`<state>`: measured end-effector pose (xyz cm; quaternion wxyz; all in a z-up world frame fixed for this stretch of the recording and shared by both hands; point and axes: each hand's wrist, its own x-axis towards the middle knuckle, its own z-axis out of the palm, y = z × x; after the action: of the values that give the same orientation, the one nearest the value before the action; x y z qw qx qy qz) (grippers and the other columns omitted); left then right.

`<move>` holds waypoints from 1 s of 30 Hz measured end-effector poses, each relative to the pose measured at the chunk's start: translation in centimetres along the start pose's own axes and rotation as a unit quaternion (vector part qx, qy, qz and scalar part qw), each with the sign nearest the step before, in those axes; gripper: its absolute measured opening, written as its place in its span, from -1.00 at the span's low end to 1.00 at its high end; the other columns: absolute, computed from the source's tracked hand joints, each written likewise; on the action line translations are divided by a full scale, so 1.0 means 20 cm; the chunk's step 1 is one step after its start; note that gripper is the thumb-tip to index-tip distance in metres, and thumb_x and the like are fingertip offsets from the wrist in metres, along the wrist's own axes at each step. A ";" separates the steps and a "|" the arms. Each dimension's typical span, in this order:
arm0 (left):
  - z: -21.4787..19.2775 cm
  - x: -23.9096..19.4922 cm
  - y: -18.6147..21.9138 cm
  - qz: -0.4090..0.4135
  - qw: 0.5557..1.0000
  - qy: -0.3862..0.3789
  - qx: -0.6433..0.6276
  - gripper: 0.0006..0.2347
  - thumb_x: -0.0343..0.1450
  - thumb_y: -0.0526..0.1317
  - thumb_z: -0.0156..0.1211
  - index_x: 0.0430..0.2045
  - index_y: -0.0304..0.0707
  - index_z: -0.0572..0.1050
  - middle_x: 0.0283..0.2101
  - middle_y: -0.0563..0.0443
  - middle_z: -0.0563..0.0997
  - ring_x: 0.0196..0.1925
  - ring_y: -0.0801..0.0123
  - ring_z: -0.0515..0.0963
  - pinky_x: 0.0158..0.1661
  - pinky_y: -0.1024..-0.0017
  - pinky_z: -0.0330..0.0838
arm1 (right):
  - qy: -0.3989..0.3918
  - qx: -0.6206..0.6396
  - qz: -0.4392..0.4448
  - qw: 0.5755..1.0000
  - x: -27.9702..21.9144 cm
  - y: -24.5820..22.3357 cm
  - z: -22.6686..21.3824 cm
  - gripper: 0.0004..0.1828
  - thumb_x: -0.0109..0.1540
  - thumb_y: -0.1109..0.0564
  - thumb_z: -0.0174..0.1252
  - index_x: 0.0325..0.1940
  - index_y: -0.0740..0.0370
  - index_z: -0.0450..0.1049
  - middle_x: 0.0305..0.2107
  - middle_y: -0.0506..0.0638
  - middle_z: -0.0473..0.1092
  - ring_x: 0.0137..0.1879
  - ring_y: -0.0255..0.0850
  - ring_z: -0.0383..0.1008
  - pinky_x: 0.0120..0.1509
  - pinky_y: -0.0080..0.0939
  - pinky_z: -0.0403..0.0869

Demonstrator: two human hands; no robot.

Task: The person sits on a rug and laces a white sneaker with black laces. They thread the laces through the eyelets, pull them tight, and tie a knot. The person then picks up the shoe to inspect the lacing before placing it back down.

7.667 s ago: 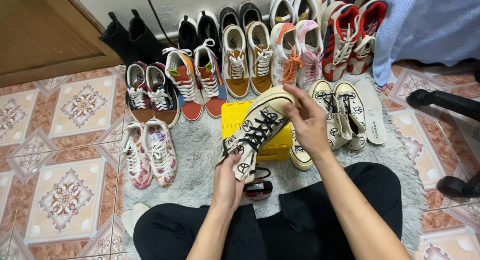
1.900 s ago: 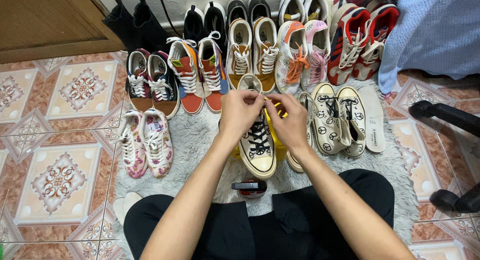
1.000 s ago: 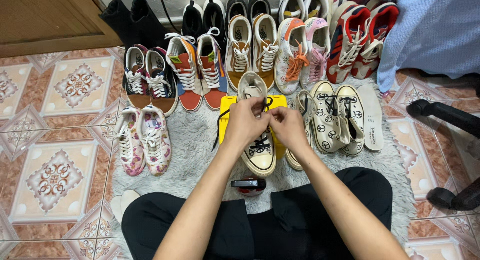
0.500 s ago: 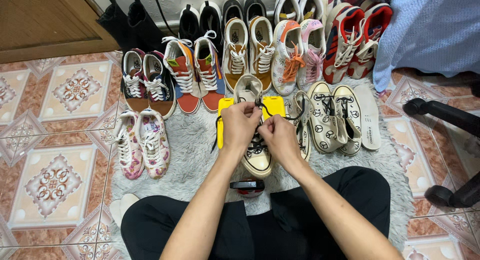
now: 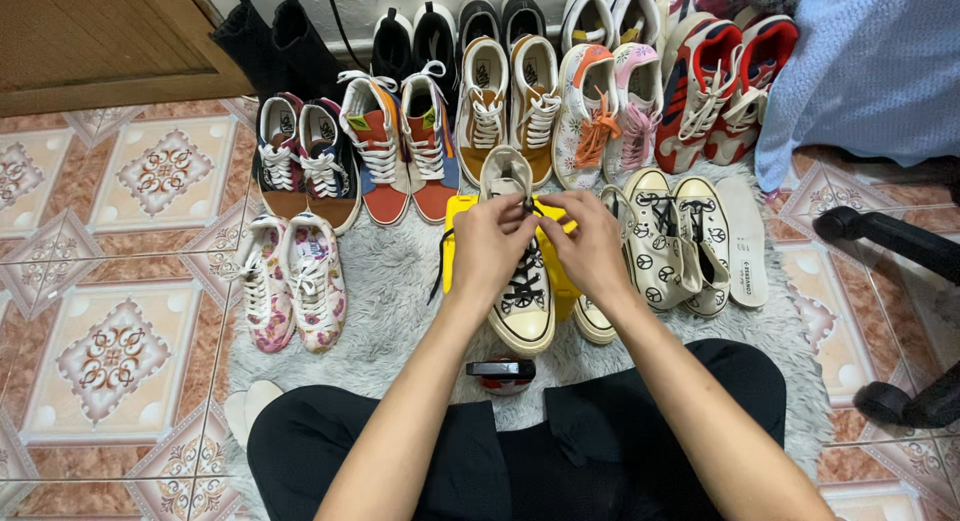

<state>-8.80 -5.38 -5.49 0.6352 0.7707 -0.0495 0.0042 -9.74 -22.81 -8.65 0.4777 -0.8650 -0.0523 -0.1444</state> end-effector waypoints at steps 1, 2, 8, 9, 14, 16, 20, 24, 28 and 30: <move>0.02 0.02 -0.03 0.000 1.000 0.002 0.000 -0.58 0.48 -0.41 0.46 0.26 -0.66 0.60 0.08 -0.69 0.74 0.12 -0.26 0.77 0.06 0.06 0.77 | -0.001 0.000 -0.001 1.000 0.02 0.03 0.00 -0.67 0.41 0.22 0.40 0.27 0.08 0.76 0.06 0.16 0.62 -0.01 0.06 0.71 0.03 -0.07 0.67; 0.04 0.05 -0.06 0.010 1.000 0.005 0.021 -0.61 0.48 -0.44 0.43 0.25 -0.62 0.62 0.05 -0.65 0.76 0.07 -0.21 0.80 0.02 0.10 0.78 | -0.010 -0.008 -0.019 1.000 0.04 0.05 0.00 -0.71 0.43 0.19 0.40 0.24 0.04 0.77 0.06 0.14 0.62 0.02 0.06 0.71 0.06 -0.06 0.67; -0.03 -0.01 -0.02 0.040 0.999 0.014 0.004 -0.64 0.50 -0.45 0.40 0.23 -0.52 0.65 0.01 -0.61 0.78 0.02 -0.16 0.85 -0.04 0.18 0.81 | 0.023 0.018 0.016 0.999 -0.02 0.05 -0.05 -0.81 0.39 0.27 0.43 0.08 0.11 0.79 -0.14 0.07 0.65 -0.10 -0.09 0.72 -0.02 -0.20 0.62; -0.07 -0.04 0.00 0.056 0.997 0.041 -0.026 -0.66 0.51 -0.45 0.40 0.21 -0.51 0.67 0.01 -0.60 0.79 -0.03 -0.14 0.88 -0.08 0.22 0.83 | 0.018 0.033 0.040 0.998 -0.05 0.04 -0.06 -0.81 0.40 0.26 0.42 0.08 0.12 0.79 -0.14 0.07 0.66 -0.11 -0.12 0.72 -0.02 -0.21 0.61; -0.27 -0.22 -0.06 0.051 0.984 0.157 -0.061 -0.73 0.57 -0.38 0.40 0.16 -0.56 0.66 -0.01 -0.52 0.79 -0.11 0.09 0.87 -0.13 0.35 0.82 | 0.019 0.045 0.084 0.995 -0.14 0.03 -0.11 -0.81 0.38 0.24 0.47 0.07 0.09 0.81 -0.17 0.03 0.69 -0.13 -0.17 0.71 -0.06 -0.26 0.59; -0.29 -0.24 -0.16 0.046 0.985 0.165 -0.035 -0.74 0.56 -0.36 0.44 0.12 -0.53 0.69 -0.06 -0.44 0.80 -0.16 0.19 0.87 -0.18 0.41 0.81 | 0.015 0.050 0.087 0.995 -0.16 -0.03 -0.11 -0.82 0.37 0.24 0.48 0.05 0.09 0.81 -0.18 0.00 0.69 -0.16 -0.22 0.69 -0.07 -0.30 0.58; -0.23 -0.22 -0.20 0.031 0.992 0.120 -0.002 -0.75 0.48 -0.37 0.51 0.05 -0.35 0.75 -0.12 -0.26 0.79 -0.26 0.37 0.78 -0.27 0.55 0.71 | -0.018 0.022 0.047 0.999 -0.18 -0.20 -0.07 -0.84 0.37 0.17 0.47 0.04 0.05 0.83 -0.37 0.02 0.65 -0.34 -0.20 0.61 -0.20 -0.21 0.55; -0.15 -0.10 -0.32 0.001 0.990 0.132 0.049 -0.85 0.48 -0.30 0.50 -0.10 -0.16 0.82 -0.21 -0.03 0.83 -0.35 0.44 0.81 -0.39 0.54 0.71 | -0.056 0.006 0.055 0.997 -0.15 -0.25 0.00 -0.82 0.42 0.10 0.39 0.07 0.00 0.84 -0.60 -0.04 0.57 -0.48 -0.27 0.49 -0.28 -0.22 0.50; -0.08 0.00 -0.56 -0.138 0.981 0.093 0.098 -0.83 0.43 0.04 0.48 -0.15 0.30 0.86 -0.14 0.23 0.88 -0.03 0.27 0.87 -0.08 0.32 0.79 | -0.071 -0.001 0.053 0.996 -0.04 -0.27 0.04 -0.76 0.47 0.09 0.26 0.11 0.04 0.82 -0.71 -0.07 0.53 -0.55 -0.29 0.50 -0.28 -0.26 0.48; -0.07 -0.04 -0.44 -0.102 0.984 0.123 -0.077 -0.73 0.55 -0.23 0.38 0.14 -0.18 0.77 0.11 -0.29 0.83 -0.01 0.08 0.88 -0.05 0.32 0.80 | -0.085 -0.068 0.037 0.993 0.04 -0.29 0.06 -0.69 0.47 0.08 0.19 0.19 -0.06 0.79 -0.76 -0.11 0.50 -0.46 -0.14 0.61 -0.13 -0.15 0.55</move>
<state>-8.87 -2.32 -13.90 0.6910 0.7141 0.1077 0.0309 -10.10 -18.75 -4.40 0.4170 -0.9058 -0.0507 -0.0555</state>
